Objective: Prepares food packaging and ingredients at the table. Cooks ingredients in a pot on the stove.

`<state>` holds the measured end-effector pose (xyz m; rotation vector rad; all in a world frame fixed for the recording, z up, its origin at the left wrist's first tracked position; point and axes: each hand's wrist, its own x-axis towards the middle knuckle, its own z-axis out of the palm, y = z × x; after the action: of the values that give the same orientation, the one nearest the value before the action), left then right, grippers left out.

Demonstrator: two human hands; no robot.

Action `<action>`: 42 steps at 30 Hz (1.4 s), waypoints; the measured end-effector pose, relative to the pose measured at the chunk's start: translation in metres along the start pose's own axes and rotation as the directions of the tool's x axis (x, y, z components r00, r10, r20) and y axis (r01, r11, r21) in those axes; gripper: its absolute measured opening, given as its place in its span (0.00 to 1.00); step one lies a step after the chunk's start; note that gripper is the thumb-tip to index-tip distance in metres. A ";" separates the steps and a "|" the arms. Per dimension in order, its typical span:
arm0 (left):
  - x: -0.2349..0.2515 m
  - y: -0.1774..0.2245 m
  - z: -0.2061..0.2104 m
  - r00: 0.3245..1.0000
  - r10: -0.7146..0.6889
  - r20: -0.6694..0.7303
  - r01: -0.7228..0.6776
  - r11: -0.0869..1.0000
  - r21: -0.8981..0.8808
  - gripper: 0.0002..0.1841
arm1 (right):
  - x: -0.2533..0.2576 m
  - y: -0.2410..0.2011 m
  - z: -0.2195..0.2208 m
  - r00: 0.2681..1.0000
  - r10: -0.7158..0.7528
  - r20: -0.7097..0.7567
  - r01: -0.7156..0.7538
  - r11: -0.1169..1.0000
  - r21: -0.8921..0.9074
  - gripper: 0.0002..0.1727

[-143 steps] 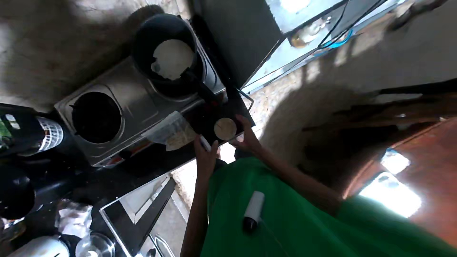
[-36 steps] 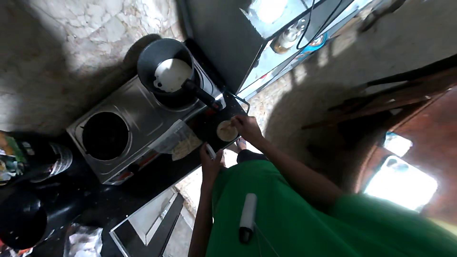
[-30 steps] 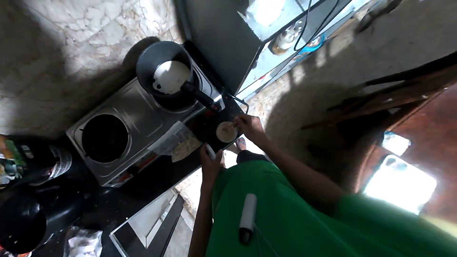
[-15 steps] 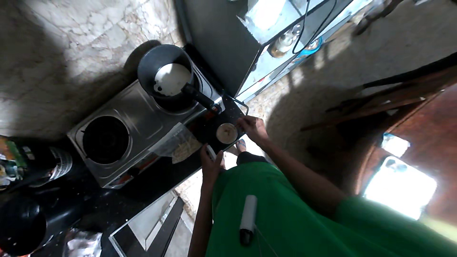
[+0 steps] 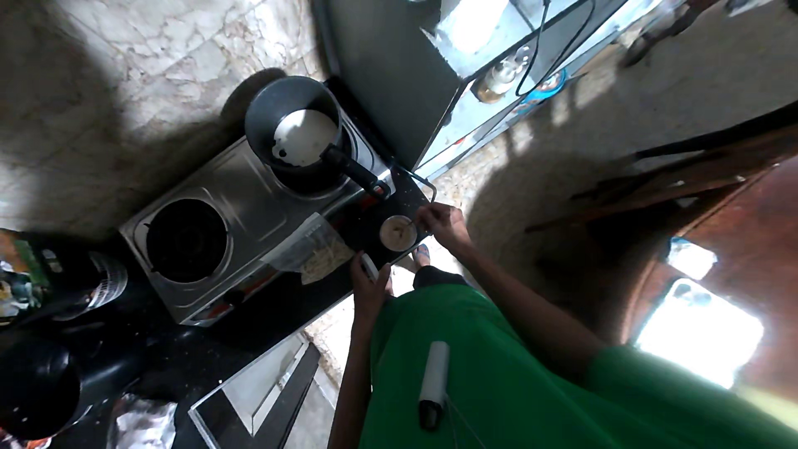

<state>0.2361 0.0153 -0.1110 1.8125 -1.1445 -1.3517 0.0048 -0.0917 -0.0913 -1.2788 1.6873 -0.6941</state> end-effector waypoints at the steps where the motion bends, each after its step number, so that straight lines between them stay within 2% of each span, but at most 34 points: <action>1: 0.000 0.000 0.000 1.000 0.000 0.000 0.000 1.000 0.003 0.45 | 0.000 0.000 0.000 1.000 -0.003 0.000 0.003 1.000 0.007 0.13; 12: 0.000 0.000 0.001 1.000 -0.015 0.000 0.015 1.000 0.008 0.45 | 0.000 0.004 0.001 1.000 0.008 0.014 -0.009 0.999 0.049 0.13; 21: 0.000 0.005 -0.001 1.000 -0.024 0.003 0.024 0.999 0.025 0.46 | -0.004 -0.002 -0.009 0.991 0.096 0.097 -0.117 0.961 0.251 0.15; 24: 0.002 0.005 -0.002 0.999 -0.047 -0.001 0.047 0.999 0.014 0.46 | -0.008 -0.028 -0.024 0.988 0.104 0.111 -0.134 0.940 0.315 0.16; 33: 0.000 0.001 -0.008 0.999 -0.047 -0.024 0.046 0.999 -0.014 0.46 | -0.012 -0.132 -0.086 1.000 -0.010 0.023 0.001 0.927 0.375 0.18; 38: -0.004 -0.003 -0.012 0.998 -0.032 -0.058 0.031 0.999 -0.027 0.46 | 0.001 -0.189 -0.082 0.993 -0.106 -0.045 0.115 0.874 0.472 0.17; 42: -0.007 -0.010 -0.016 0.995 -0.060 -0.083 0.055 0.997 -0.053 0.46 | 0.036 -0.224 -0.051 0.979 -0.176 -0.100 0.202 0.837 0.509 0.17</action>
<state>0.2531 0.0257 -0.1113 1.8612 -1.0125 -1.3108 0.0587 -0.1994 0.1078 -1.0459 1.2875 -1.2153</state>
